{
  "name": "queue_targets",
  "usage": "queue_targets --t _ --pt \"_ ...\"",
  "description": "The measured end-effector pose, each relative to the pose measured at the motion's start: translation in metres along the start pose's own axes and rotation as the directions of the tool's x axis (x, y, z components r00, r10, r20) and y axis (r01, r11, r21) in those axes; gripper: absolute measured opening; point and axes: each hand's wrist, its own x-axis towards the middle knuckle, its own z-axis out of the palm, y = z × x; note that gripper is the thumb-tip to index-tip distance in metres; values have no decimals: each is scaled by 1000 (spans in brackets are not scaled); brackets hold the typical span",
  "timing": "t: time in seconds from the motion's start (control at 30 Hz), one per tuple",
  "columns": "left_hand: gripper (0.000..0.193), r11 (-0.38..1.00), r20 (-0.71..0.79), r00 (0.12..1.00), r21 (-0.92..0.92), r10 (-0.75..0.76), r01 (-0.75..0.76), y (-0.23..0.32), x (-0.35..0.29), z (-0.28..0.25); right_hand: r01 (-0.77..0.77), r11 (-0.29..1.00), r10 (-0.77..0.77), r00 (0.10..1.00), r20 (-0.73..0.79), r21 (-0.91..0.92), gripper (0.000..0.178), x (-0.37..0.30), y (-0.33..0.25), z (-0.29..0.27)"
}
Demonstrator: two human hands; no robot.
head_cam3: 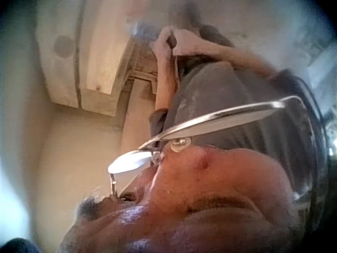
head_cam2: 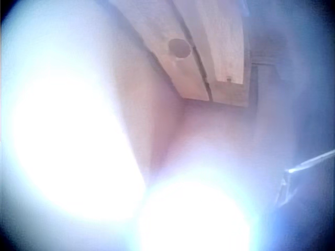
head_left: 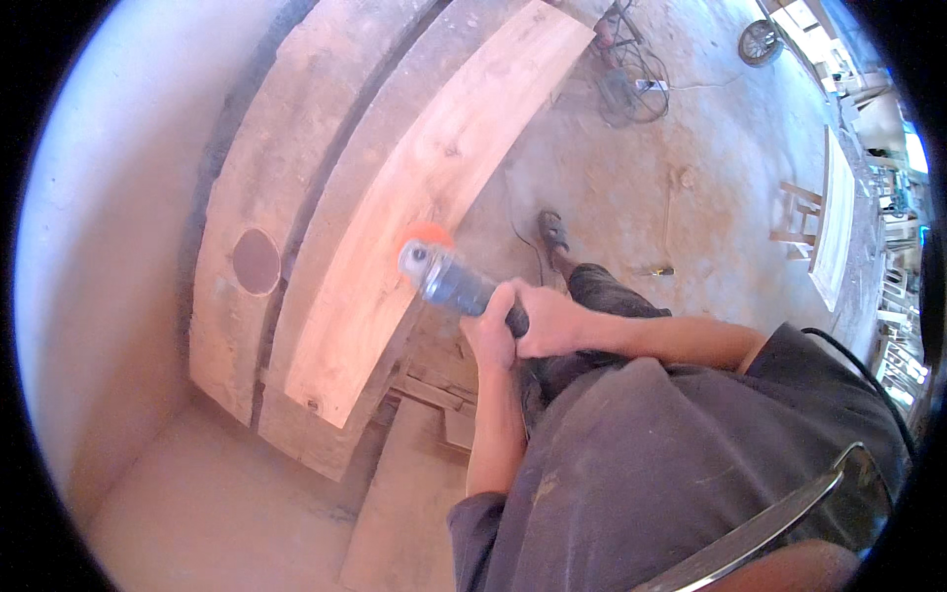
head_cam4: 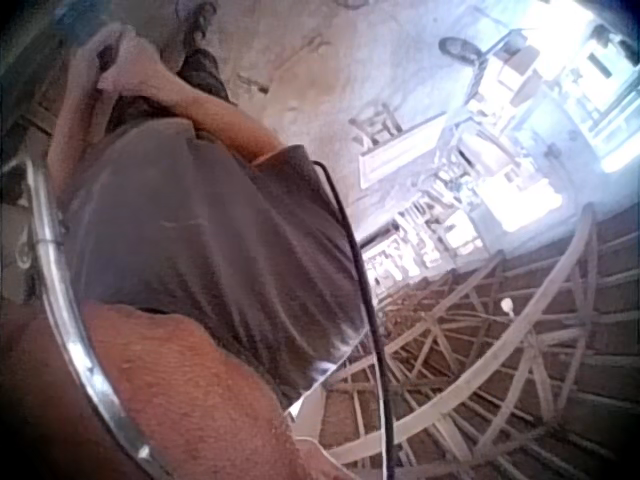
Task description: The person uses a hammer and chisel to carve a curved recess into a wooden plank, then smooths the surface with an angle grinder. The person then lifts the plank and moves it to a nearby workbench.
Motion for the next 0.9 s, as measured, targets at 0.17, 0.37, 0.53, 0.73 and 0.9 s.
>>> queue_targets --t 0.17,0.37,0.53,0.73,0.9 --pt "18 999 58 998 31 33 -35 0 1 8 -19 999 8 973 -229 -45 73 0 3 0" --pt "19 996 -94 993 -62 -70 64 -8 4 -3 -24 990 25 1000 5 -137 70 0 1 -5" --pt "19 997 29 1000 73 -11 9 -9 7 4 52 998 -56 991 -124 -31 71 2 3 -4" --pt "17 997 -111 994 -82 -18 9 7 -9 11 59 996 -54 996 68 -71 73 1 -1 -10" --pt "19 995 -17 997 67 73 -72 -2 3 15 5 1000 -6 983 -181 -2 74 -1 -6 -12"
